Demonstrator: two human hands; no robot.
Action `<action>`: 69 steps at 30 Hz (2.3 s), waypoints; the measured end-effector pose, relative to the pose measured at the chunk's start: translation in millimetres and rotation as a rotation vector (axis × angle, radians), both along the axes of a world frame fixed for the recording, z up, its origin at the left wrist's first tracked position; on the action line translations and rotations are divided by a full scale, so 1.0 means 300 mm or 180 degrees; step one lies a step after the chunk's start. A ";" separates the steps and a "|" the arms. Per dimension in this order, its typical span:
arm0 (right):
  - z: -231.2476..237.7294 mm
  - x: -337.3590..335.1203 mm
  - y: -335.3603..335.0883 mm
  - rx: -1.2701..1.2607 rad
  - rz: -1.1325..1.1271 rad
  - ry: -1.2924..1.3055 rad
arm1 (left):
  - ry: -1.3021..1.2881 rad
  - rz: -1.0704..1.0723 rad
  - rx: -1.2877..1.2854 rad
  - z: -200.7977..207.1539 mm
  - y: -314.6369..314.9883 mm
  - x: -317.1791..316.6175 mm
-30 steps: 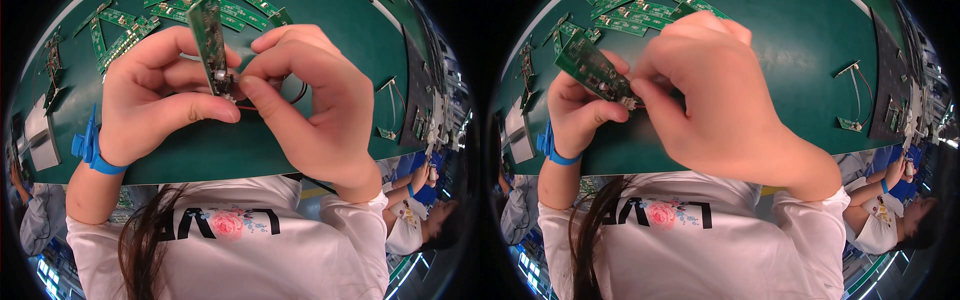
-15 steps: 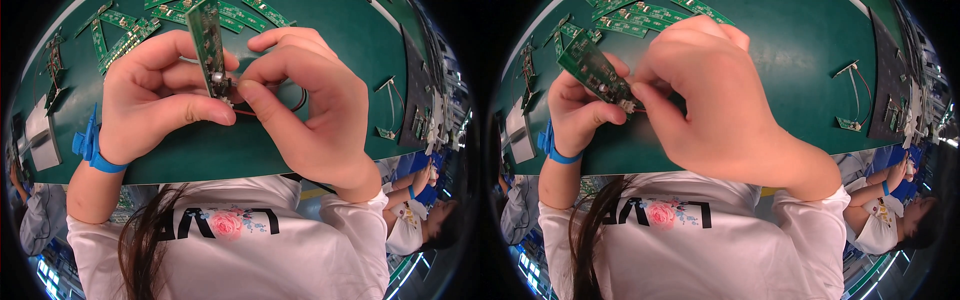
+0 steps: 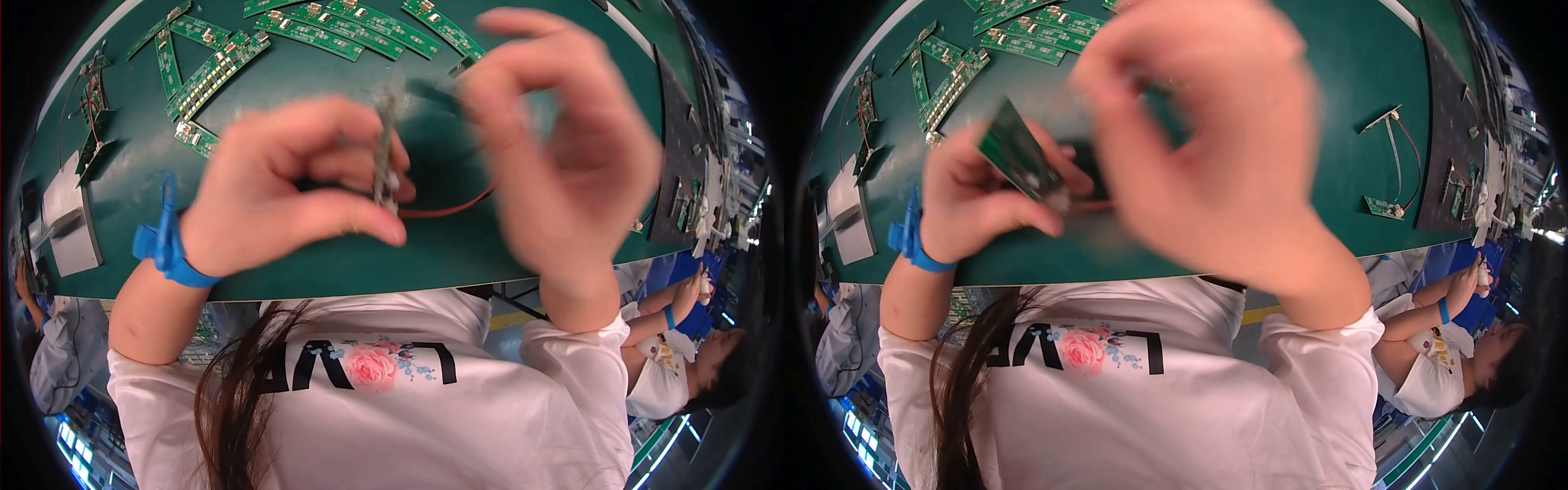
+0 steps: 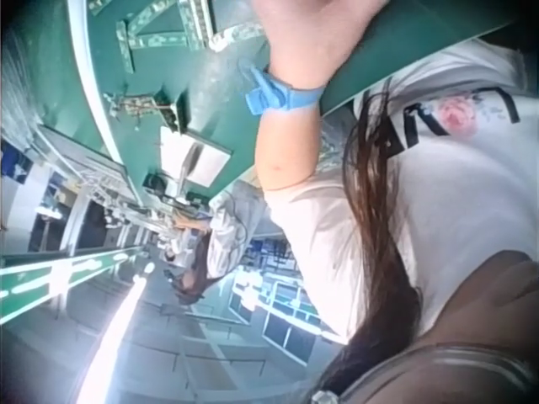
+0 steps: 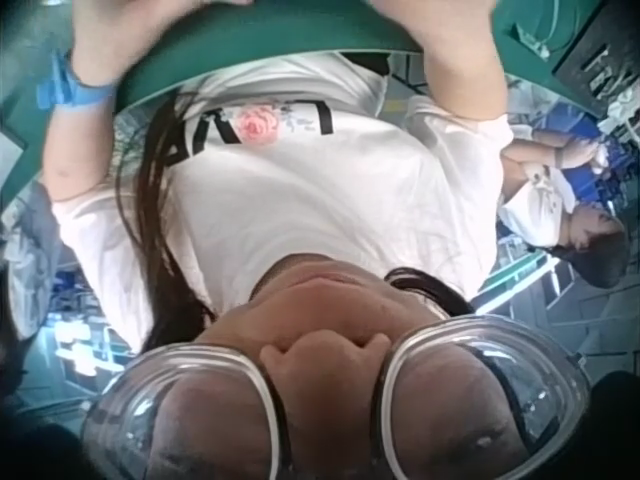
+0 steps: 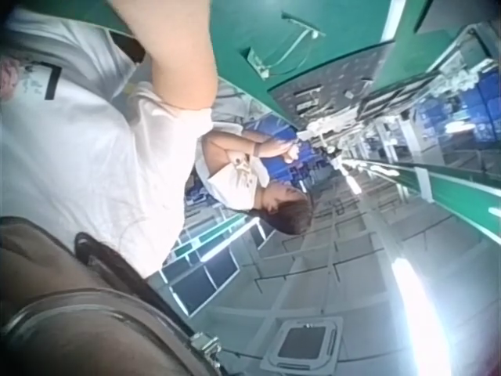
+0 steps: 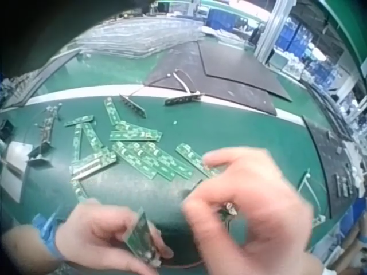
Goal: The person connects cables and connectors to small circuit boards by hand on an assembly line.
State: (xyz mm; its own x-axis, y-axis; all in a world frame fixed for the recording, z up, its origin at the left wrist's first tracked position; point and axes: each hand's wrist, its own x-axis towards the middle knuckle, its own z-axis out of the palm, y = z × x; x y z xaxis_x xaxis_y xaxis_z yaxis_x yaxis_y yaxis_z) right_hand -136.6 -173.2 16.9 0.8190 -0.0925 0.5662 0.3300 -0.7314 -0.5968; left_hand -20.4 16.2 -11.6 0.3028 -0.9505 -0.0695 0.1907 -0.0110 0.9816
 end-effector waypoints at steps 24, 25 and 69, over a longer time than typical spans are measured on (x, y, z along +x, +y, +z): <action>0.013 0.036 -0.004 0.0121 0.0268 -0.0338 | 0.0646 0.0206 -0.0312 0.040 -0.009 0.066; 0.027 0.040 0.004 -0.0589 0.0246 -0.0525 | 0.0647 0.0221 -0.0309 0.040 -0.006 0.067; 0.024 -0.023 0.103 0.1133 0.0031 0.0990 | 0.0824 0.0441 0.0354 0.027 -0.019 0.006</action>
